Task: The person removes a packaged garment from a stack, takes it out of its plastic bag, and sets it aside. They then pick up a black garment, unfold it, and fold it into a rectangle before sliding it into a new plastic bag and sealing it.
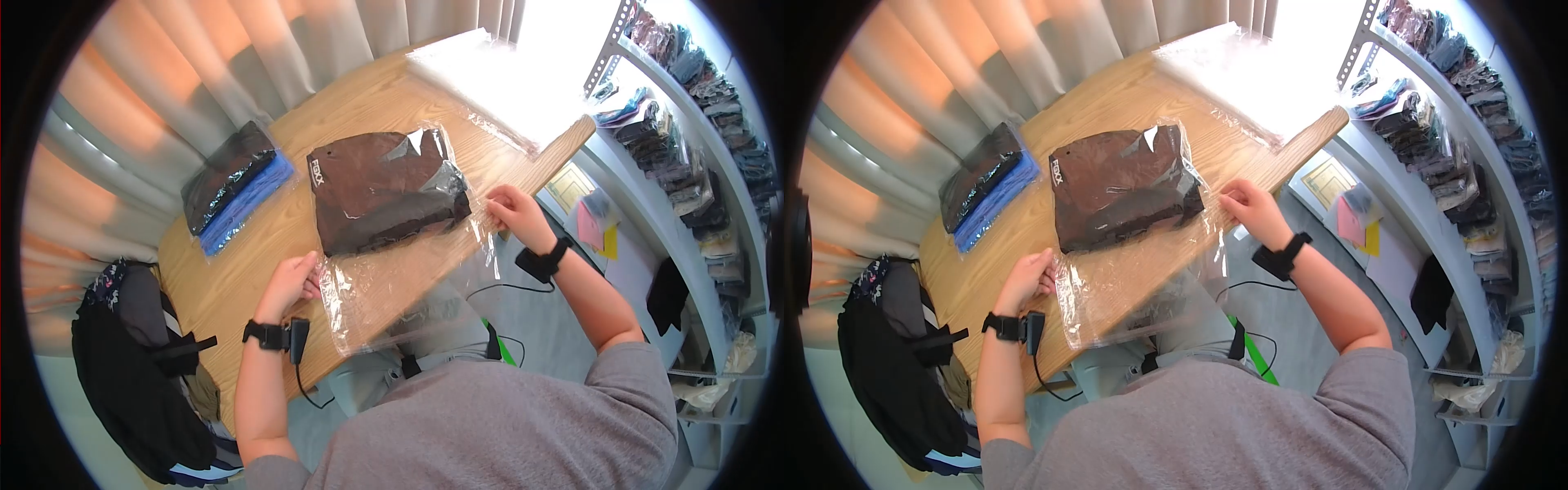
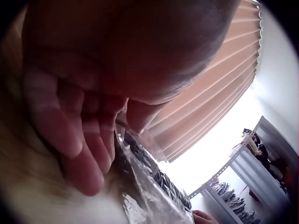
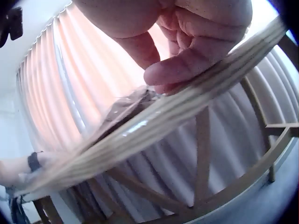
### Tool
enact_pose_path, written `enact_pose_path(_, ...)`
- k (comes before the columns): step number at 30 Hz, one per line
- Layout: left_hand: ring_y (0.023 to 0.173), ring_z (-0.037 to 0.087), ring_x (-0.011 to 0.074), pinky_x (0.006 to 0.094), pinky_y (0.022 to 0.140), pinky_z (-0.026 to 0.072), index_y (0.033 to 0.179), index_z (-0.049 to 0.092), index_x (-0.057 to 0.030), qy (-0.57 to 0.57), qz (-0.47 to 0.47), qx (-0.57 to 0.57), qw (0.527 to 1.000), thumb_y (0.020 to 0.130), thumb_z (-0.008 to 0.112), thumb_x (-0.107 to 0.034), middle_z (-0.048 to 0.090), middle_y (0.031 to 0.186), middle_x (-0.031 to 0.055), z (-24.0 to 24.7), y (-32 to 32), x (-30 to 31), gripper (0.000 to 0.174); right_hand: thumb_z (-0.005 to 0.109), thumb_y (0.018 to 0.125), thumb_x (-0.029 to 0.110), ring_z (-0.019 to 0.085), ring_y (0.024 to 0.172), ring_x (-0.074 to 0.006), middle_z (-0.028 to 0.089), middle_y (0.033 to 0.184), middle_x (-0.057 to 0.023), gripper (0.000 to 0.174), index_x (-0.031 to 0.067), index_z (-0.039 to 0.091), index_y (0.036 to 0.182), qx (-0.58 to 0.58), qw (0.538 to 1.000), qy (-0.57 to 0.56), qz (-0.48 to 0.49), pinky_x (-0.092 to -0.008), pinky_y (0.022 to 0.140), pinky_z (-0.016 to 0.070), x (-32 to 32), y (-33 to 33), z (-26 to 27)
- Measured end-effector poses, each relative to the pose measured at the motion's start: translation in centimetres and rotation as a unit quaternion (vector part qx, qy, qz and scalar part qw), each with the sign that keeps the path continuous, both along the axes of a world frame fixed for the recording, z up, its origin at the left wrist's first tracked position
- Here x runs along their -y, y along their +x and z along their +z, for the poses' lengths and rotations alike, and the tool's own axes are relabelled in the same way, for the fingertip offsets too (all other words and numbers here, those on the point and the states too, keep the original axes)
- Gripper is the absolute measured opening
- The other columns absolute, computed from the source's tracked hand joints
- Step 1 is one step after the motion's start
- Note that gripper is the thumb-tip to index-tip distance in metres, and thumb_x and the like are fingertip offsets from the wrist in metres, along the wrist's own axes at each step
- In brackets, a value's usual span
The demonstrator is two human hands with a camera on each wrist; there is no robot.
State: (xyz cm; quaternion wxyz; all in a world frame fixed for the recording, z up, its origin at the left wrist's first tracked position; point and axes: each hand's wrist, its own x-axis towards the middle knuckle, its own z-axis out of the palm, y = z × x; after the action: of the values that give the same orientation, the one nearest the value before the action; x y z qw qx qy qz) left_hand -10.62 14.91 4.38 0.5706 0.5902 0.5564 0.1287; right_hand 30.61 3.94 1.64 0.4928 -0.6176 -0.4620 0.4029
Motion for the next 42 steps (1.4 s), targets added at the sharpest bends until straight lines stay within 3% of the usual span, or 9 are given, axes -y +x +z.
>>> enact_pose_path(5,0.060,0.059,0.0094,0.0198,0.055,0.0453,0.088,0.057,-0.0048,-0.009,0.010,0.033,0.999,0.097,0.049,-0.021,0.060,0.074,0.0021,0.3,-1.0,0.9,0.020,0.065,0.077,0.001,0.056,0.108,-0.0222,0.063,0.111,-0.0090,0.040,0.0080,0.062,0.116,0.351,0.901,0.256,-0.004,-0.0313,0.091,0.0443,2.3,-1.1,-0.1)
enact_pose_path(10,0.072,0.058,0.0105,0.0209,0.062,0.0472,0.096,0.055,-0.0064,-0.034,-0.040,-0.008,0.999,0.090,0.056,-0.010,0.057,0.085,0.0037,0.4,-0.8,1.0,0.006,0.069,0.074,0.002,0.052,0.115,-0.0291,0.058,0.127,-0.0070,0.029,0.0164,0.073,0.099,0.390,0.877,0.273,0.071,-0.0374,0.097,0.0419,1.8,-0.9,-1.2)
enact_pose_path(12,0.077,0.056,0.0150,0.0261,0.069,0.0475,0.098,0.054,-0.0062,0.359,-0.042,-0.068,0.930,0.079,0.061,0.001,0.051,0.094,0.0072,0.1,0.0,2.4,0.022,0.072,0.073,0.006,0.051,0.117,-0.0288,0.057,0.128,-0.0072,0.026,0.0161,0.074,0.097,0.343,0.898,0.271,0.053,-0.0373,0.097,0.0417,1.9,-1.0,-1.4)
enact_pose_path(17,0.088,0.051,0.0196,0.0300,0.076,0.0455,0.097,0.054,-0.0055,0.303,-0.139,-0.059,0.941,0.072,0.063,0.005,0.044,0.097,0.0084,1.0,0.8,2.9,0.029,0.070,0.074,0.005,0.051,0.118,-0.0289,0.059,0.126,-0.0072,0.022,0.0146,0.074,0.094,0.320,0.909,0.265,0.024,-0.0368,0.099,0.0406,1.2,-2.1,-1.0)
enact_pose_path(25,0.088,0.053,0.0143,0.0252,0.079,0.0432,0.092,0.053,-0.0044,0.429,0.013,0.104,0.897,0.088,0.058,-0.009,0.060,0.112,0.0096,3.9,0.4,-0.5,0.007,0.060,0.086,0.008,0.051,0.120,-0.0244,0.065,0.115,-0.0089,0.015,0.0006,0.070,0.095,0.130,0.951,0.274,0.056,-0.0338,0.099,0.0413,-2.5,-1.4,5.5)
enact_pose_path(31,0.091,0.058,0.0128,0.0236,0.083,0.0435,0.097,0.047,-0.0051,0.405,0.133,0.289,0.857,0.098,0.048,-0.016,0.065,0.101,0.0130,13.9,1.8,-0.9,0.011,0.057,0.093,0.016,0.059,0.076,-0.0068,0.066,0.089,-0.0045,0.023,-0.0041,0.066,0.101,-0.113,0.945,0.305,0.037,-0.0210,0.068,0.0484,-4.2,-3.8,15.6)
enact_pose_path(32,0.091,0.058,0.0128,0.0236,0.083,0.0435,0.097,0.047,-0.0051,0.409,0.135,0.291,0.855,0.098,0.048,-0.016,0.065,0.101,0.0130,14.6,1.6,-1.0,0.011,0.053,0.095,0.015,0.061,0.090,-0.0108,0.066,0.096,-0.0079,0.024,-0.0037,0.062,0.107,-0.099,0.967,0.231,0.042,-0.0226,0.083,0.0464,-4.5,-3.6,16.8)
enact_pose_path(35,0.083,0.060,0.0118,0.0210,0.069,0.0422,0.098,0.047,-0.0074,0.379,0.103,0.255,0.883,0.099,0.045,-0.020,0.066,0.096,0.0105,15.4,0.7,-1.6,0.013,0.050,0.098,0.019,0.063,0.091,-0.0141,0.067,0.096,-0.0092,0.019,0.0030,0.061,0.097,-0.129,0.970,0.157,0.133,-0.0244,0.083,0.0484,-6.4,-2.6,17.1)
enact_pose_path(42,0.091,0.060,0.0125,0.0240,0.076,0.0420,0.096,0.047,-0.0104,0.335,0.132,0.301,0.883,0.100,0.043,-0.022,0.067,0.099,0.0101,16.1,0.7,-1.3,0.012,0.044,0.100,0.021,0.064,0.095,-0.0159,0.066,0.094,-0.0083,0.020,0.0064,0.055,0.094,-0.233,0.952,0.130,0.148,-0.0299,0.084,0.0513,-7.2,-5.1,16.7)
